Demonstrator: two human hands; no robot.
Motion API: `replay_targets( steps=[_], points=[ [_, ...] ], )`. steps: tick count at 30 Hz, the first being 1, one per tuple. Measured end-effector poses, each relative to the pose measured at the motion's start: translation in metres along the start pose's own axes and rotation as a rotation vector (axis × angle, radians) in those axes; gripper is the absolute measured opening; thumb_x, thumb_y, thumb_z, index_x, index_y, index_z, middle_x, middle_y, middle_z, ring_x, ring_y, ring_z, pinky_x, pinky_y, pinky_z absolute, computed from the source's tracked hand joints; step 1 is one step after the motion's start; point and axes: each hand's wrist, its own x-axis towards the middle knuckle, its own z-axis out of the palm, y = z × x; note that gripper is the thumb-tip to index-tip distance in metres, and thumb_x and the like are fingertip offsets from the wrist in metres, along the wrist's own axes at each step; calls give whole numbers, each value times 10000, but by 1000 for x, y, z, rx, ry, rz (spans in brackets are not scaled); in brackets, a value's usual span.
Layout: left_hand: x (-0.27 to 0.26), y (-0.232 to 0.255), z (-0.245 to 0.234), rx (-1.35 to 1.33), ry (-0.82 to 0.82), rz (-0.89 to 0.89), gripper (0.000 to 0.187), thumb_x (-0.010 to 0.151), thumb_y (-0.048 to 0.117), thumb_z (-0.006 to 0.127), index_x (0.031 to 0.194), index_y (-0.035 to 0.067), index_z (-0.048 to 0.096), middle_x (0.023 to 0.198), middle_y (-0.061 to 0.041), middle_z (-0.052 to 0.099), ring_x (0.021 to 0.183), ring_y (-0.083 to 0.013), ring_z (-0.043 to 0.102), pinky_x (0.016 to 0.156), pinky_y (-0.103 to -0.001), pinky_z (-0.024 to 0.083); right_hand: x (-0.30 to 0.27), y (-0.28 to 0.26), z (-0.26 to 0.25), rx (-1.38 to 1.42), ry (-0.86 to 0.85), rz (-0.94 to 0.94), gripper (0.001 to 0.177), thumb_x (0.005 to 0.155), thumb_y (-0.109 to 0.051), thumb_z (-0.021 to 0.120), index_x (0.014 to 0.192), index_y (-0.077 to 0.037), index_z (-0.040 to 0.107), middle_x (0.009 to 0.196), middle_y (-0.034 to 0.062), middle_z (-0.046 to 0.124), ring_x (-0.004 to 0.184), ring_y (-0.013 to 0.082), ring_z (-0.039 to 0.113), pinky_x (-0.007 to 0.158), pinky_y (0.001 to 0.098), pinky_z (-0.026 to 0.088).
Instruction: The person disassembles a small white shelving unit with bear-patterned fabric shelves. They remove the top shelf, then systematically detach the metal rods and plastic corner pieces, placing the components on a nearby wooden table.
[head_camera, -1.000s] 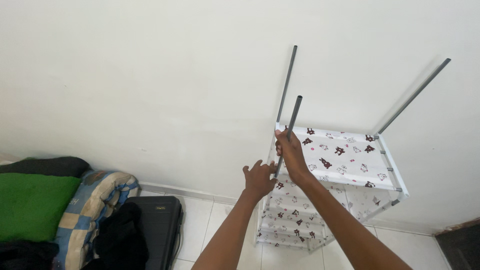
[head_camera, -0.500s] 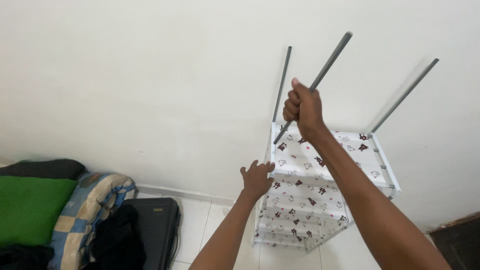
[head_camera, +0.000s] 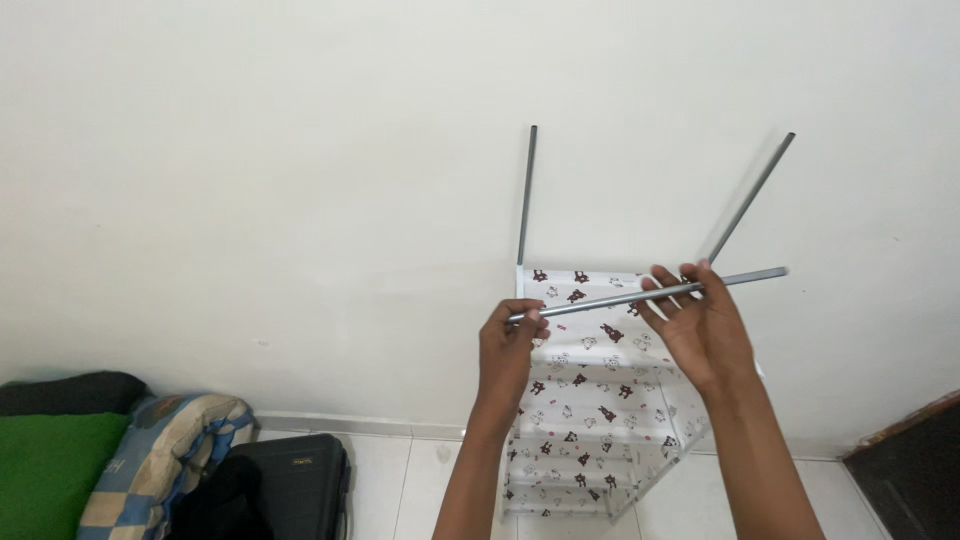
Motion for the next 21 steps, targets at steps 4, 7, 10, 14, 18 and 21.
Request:
replay_targets(
  steps=[4,7,10,14,18,21],
  points=[
    [-8,16,-2,108,16,108,202,982,229,630,1088,58,616,887,-45,686,863,-116,644,813,-298,530,-35,-21,-45,-117,127,-181,228,1093,-254,448,1106,-88,604,1162,152,600,1120,247,633,1062,441,506],
    [-14,18,9,145,5,97,210,956,195,665,1109,67,598,897,-45,673,864,-115,626,770,-299,522,-64,-28,-74,-213,212,-302,200,1110,-171,509,1192,-19,610,1135,172,635,1084,232,674,1029,381,531],
    [-19,13,29,118,29,64,287,903,156,723,1133,68,576,886,-47,673,833,-118,615,684,-298,513,-85,-36,-89,-251,408,-376,122,1049,-65,576,1163,-63,534,1051,150,647,1000,231,714,944,354,567],
    [-33,-2,71,-21,68,46,404,840,125,802,1145,44,548,877,-77,722,811,-125,636,682,-276,507,-117,-48,-109,-335,658,-433,132,1014,-43,608,1105,-64,515,995,157,667,953,263,747,893,373,586],
    [-49,-20,123,-109,51,-132,361,832,117,774,1122,44,571,871,-74,748,764,-123,671,667,-277,504,-157,-66,-150,-392,825,-545,79,1027,-73,631,1066,-19,590,1009,161,681,963,252,751,893,363,587],
    [-68,-31,160,-125,11,-46,160,968,148,689,1029,2,714,919,-56,740,822,-96,658,756,-259,531,-194,-82,-189,-374,930,-653,113,1038,-95,663,1060,12,633,1029,154,679,976,228,744,907,350,591]
  ],
)
